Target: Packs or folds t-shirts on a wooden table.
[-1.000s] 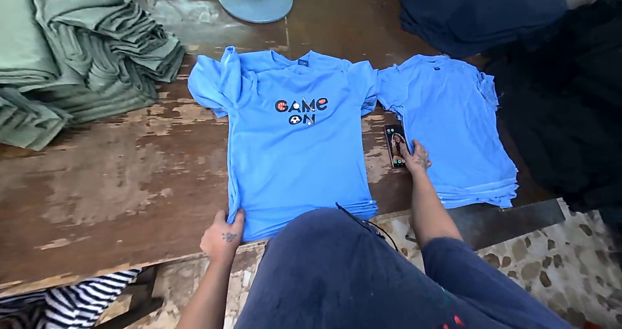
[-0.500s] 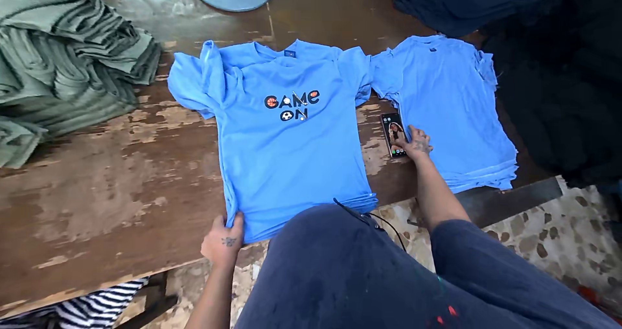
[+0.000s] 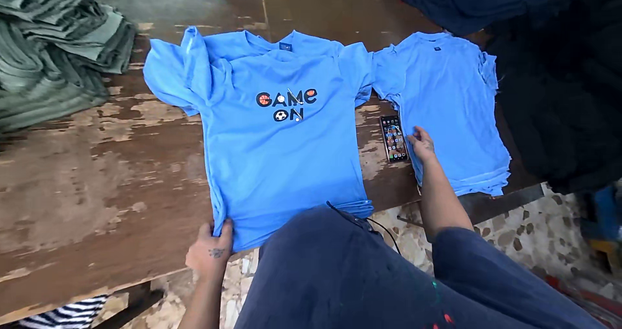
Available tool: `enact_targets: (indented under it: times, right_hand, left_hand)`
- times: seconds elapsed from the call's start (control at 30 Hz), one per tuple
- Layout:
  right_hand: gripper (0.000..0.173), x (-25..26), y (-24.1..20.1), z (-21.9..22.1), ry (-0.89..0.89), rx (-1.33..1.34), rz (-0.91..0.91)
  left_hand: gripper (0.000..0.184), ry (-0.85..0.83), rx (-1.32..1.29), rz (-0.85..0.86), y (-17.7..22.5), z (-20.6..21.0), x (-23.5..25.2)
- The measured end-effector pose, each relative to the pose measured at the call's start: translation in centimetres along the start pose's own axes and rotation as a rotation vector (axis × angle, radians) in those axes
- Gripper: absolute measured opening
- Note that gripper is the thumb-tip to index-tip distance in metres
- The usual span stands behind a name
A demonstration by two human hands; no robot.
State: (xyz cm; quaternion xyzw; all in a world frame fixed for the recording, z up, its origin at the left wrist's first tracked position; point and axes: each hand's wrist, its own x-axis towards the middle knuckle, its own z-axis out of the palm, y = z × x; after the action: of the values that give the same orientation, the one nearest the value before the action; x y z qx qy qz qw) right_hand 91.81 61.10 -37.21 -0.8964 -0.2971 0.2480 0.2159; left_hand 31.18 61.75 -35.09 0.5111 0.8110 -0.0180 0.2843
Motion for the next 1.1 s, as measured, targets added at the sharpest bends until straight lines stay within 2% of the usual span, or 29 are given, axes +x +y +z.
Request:
enact_targets:
  times: [0.1, 0.2, 0.4, 0.5, 0.7, 0.83, 0.87, 0.97, 1.0, 1.1]
  right_hand:
    - [0.054, 0.3, -2.3, -0.4, -0.056, -0.135, 0.072]
    - [0.064, 1.2, -4.4, -0.4, -0.098, -0.211, 0.163]
    - [0.083, 3.4, -5.9, -0.3, -0.161, -0.388, 0.235]
    - [0.087, 3.4, -6.1, -0.2, -0.198, -0.455, 0.236]
    - [0.075, 3.0, -4.8, -0.5, -0.238, -0.515, 0.111]
    - [0.076, 2.6, -4.4, -0.3, -0.215, -0.541, 0.069]
    - [0.073, 2.6, -4.3, -0.3, -0.219, -0.543, 0.06]
    - [0.042, 2.9, -3.9, -0.6, -0.228, -0.523, 0.028]
    - [0.037, 2.9, -3.7, -0.8, -0.221, -0.495, 0.025]
    - [0.038, 3.1, -3.2, -0.7, -0.189, -0.389, 0.031]
  left_hand:
    - [0.049, -0.005, -0.013, 0.007, 0.1, -0.1, 0.0]
    - [0.047, 0.003, -0.009, 0.011, 0.1, -0.1, 0.1]
    - [0.045, -0.014, 0.0, 0.01, 0.7, -0.4, 0.1]
    - [0.046, -0.011, 0.007, 0.013, 0.4, -0.3, 0.2]
    - [0.049, -0.016, 0.039, 0.023, -0.5, 0.4, 0.9]
    - [0.048, -0.028, 0.03, 0.028, 0.1, 0.0, 0.6]
    - [0.048, -0.026, 0.031, 0.028, 0.0, 0.0, 0.6]
    - [0.049, -0.022, 0.03, 0.027, -0.1, 0.1, 0.7]
    - [0.049, -0.024, 0.028, 0.026, -0.1, 0.1, 0.7]
    - [0.048, -0.019, 0.005, 0.025, 0.1, -0.1, 0.6]
